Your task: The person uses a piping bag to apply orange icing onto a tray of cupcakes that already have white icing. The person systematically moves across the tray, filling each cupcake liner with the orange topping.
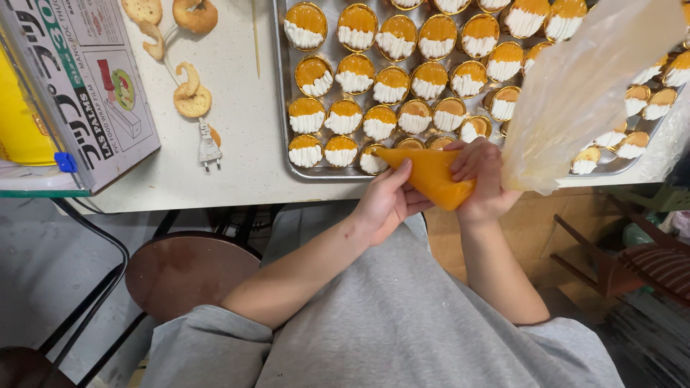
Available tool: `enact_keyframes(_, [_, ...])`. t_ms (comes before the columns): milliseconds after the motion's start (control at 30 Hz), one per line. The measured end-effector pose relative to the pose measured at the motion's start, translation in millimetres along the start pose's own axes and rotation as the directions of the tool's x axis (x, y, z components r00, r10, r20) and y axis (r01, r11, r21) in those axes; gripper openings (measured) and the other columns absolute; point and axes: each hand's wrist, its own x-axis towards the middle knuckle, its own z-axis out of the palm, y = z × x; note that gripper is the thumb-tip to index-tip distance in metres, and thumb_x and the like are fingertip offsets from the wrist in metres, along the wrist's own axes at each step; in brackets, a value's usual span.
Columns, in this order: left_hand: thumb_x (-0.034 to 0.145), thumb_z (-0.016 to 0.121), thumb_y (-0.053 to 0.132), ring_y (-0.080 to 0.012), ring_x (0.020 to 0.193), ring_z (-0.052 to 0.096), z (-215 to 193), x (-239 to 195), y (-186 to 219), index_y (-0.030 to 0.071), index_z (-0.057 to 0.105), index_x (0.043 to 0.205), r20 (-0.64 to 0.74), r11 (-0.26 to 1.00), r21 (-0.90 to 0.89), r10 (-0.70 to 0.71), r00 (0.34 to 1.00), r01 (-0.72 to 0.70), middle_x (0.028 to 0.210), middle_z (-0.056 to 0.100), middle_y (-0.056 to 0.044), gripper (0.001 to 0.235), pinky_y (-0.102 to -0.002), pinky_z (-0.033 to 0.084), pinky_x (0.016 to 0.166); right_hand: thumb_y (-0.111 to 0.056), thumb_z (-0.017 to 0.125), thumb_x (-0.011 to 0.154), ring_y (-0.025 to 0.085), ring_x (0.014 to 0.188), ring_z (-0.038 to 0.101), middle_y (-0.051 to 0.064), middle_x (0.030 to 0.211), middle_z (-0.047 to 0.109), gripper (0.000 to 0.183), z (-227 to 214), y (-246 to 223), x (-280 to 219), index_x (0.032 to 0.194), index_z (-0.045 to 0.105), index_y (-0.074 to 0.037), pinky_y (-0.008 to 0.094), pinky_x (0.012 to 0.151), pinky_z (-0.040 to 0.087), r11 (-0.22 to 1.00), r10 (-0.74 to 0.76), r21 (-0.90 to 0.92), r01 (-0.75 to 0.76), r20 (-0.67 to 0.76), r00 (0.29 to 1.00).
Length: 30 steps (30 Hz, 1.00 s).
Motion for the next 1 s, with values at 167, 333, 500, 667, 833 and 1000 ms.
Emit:
enact_keyframes(167, [0.111, 0.043, 0.038, -0.0265, 0.113, 0.068, 2, 1, -1, 0.008, 0.050, 0.139, -0.028, 0.999, 0.027, -0.021, 0.999, 0.022, 0.127, 0.065, -0.012, 0.042, -0.047, 0.054, 0.102, -0.012, 0.046, 0.115, 0.021, 0.064, 0.051, 0.011, 0.068, 0.048, 0.042, -1, -1, -1, 0.074, 0.046, -0.002, 0.046, 0.082, 0.058, 1.000, 0.002, -0.002, -0.002, -0.025, 1.000])
enact_keyframes(333, [0.111, 0.043, 0.039, -0.0272, 0.113, 0.069, 0, -3, -3, 0.006, 0.051, 0.137, -0.023, 0.999, 0.007, -0.034, 0.999, 0.035, 0.127, 0.066, -0.013, 0.043, -0.048, 0.055, 0.102, -0.013, 0.048, 0.114, 0.021, 0.062, 0.052, 0.011, 0.067, 0.049, 0.040, 0, -2, -3, 0.076, 0.048, -0.001, 0.046, 0.080, 0.058, 1.000, 0.004, -0.028, -0.005, -0.018, 1.000])
enact_keyframes(500, [0.111, 0.043, 0.038, -0.0272, 0.112, 0.068, 2, 4, -2, 0.007, 0.051, 0.138, -0.041, 0.998, 0.048, -0.027, 0.999, 0.029, 0.126, 0.066, -0.013, 0.043, -0.047, 0.054, 0.101, -0.014, 0.051, 0.115, 0.021, 0.063, 0.053, 0.011, 0.068, 0.050, 0.041, -1, -3, -1, 0.076, 0.049, -0.002, 0.046, 0.079, 0.060, 1.000, -0.016, -0.027, 0.013, -0.093, 0.996])
enact_keyframes(667, [0.110, 0.042, 0.039, -0.0273, 0.112, 0.068, 1, 1, -4, 0.006, 0.051, 0.139, -0.049, 0.997, 0.065, -0.044, 0.998, 0.048, 0.126, 0.067, -0.013, 0.044, -0.047, 0.054, 0.102, -0.013, 0.052, 0.114, 0.020, 0.062, 0.052, 0.010, 0.066, 0.050, 0.038, 1, -4, -5, 0.077, 0.050, -0.002, 0.045, 0.077, 0.059, 1.000, 0.007, -0.021, -0.010, -0.110, 0.994])
enact_keyframes(833, [0.110, 0.041, 0.039, -0.0285, 0.115, 0.068, -2, 1, -8, 0.005, 0.051, 0.138, -0.039, 0.997, 0.056, -0.056, 0.998, 0.058, 0.128, 0.066, -0.015, 0.045, -0.048, 0.053, 0.105, -0.013, 0.052, 0.114, 0.019, 0.062, 0.053, 0.009, 0.066, 0.051, 0.034, -1, -6, -8, 0.081, 0.052, -0.002, 0.046, 0.079, 0.060, 1.000, -0.001, -0.011, 0.000, -0.122, 0.993])
enact_keyframes(1000, [0.111, 0.040, 0.040, -0.0292, 0.116, 0.067, -2, 8, -7, 0.004, 0.052, 0.138, -0.031, 0.994, 0.086, -0.060, 0.998, 0.063, 0.129, 0.066, -0.015, 0.047, -0.049, 0.051, 0.106, -0.012, 0.053, 0.113, 0.019, 0.064, 0.052, 0.008, 0.068, 0.051, 0.029, -2, -1, -5, 0.085, 0.052, -0.003, 0.046, 0.080, 0.061, 0.999, 0.006, 0.040, 0.002, -0.190, 0.982])
